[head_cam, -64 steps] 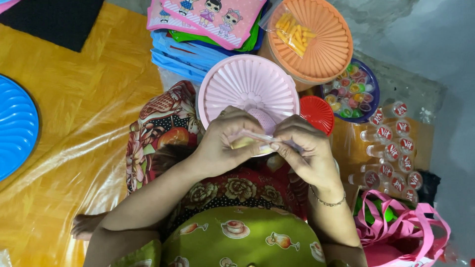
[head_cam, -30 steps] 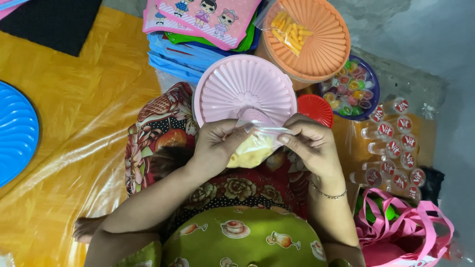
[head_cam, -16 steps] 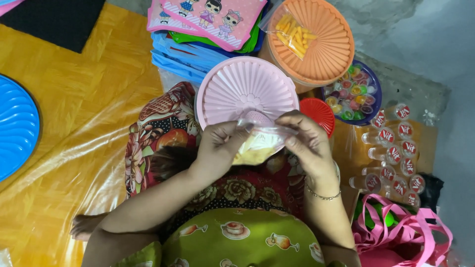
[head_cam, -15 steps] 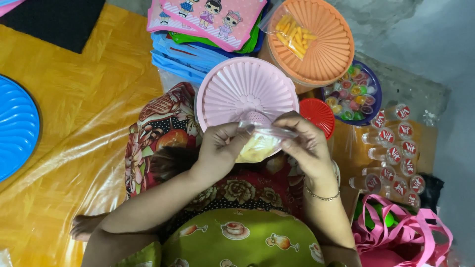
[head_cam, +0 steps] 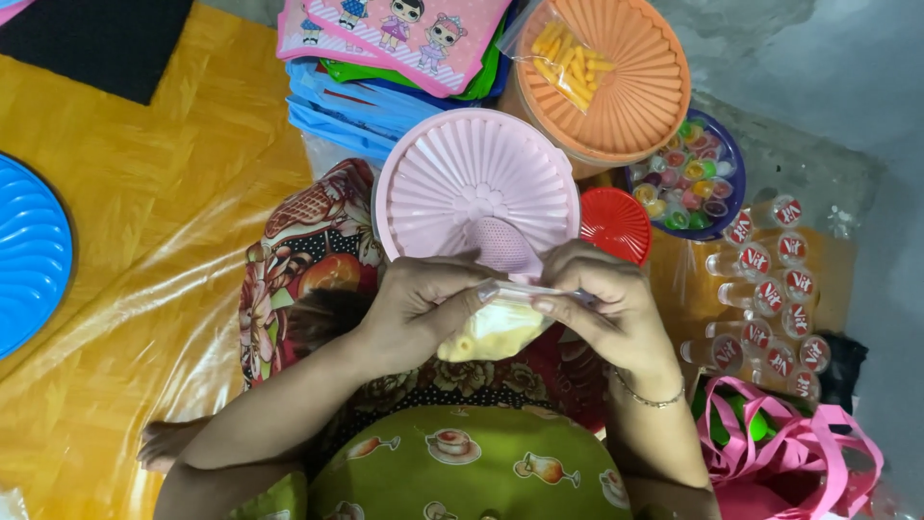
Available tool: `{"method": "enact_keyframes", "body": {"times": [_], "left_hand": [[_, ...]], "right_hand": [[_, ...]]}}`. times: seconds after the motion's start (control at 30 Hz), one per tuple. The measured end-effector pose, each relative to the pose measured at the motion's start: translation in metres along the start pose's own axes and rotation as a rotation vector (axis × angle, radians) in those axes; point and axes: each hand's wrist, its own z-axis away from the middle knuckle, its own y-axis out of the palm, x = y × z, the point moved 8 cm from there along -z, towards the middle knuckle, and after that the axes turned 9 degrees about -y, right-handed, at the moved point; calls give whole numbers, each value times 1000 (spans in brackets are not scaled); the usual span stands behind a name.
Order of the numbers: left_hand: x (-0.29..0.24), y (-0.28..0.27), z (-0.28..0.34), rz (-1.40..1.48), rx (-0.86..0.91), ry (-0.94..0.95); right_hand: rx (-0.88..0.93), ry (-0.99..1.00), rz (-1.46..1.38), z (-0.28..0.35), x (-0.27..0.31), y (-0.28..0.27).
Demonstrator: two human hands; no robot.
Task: Filling small plastic bags with snacks using a scoop and sealing them while sitting on the floor.
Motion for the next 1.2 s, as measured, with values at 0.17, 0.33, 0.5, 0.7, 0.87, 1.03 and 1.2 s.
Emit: {"method": "enact_keyframes", "body": {"times": [0.17,0.33,0.5,0.7,0.87,1.03,1.2], "left_hand": [[18,6,0,49,83,-120],[-1,-12,1,-369,171,-288],[0,-62,6,-194,-36,-294],[5,-134,-7,-187,-258,-314],[87,-217,-26,-598,-400,-300],[205,-233,-65,-1042,-288,-408],[249,-177,-94,-947,142,-535]], "right_hand": [[-112,124,-34,12,-16,-20],[-429,204,166,24,-27,-98],[-560,-332,965,-5,-22,-140],[-347,-71,1349,-42,-93,-97],[-206,-58,1158,-43,-109,-79],[-160,22,916,-40,-84,-59],[-34,269,793,-13,-71,-40]]}}
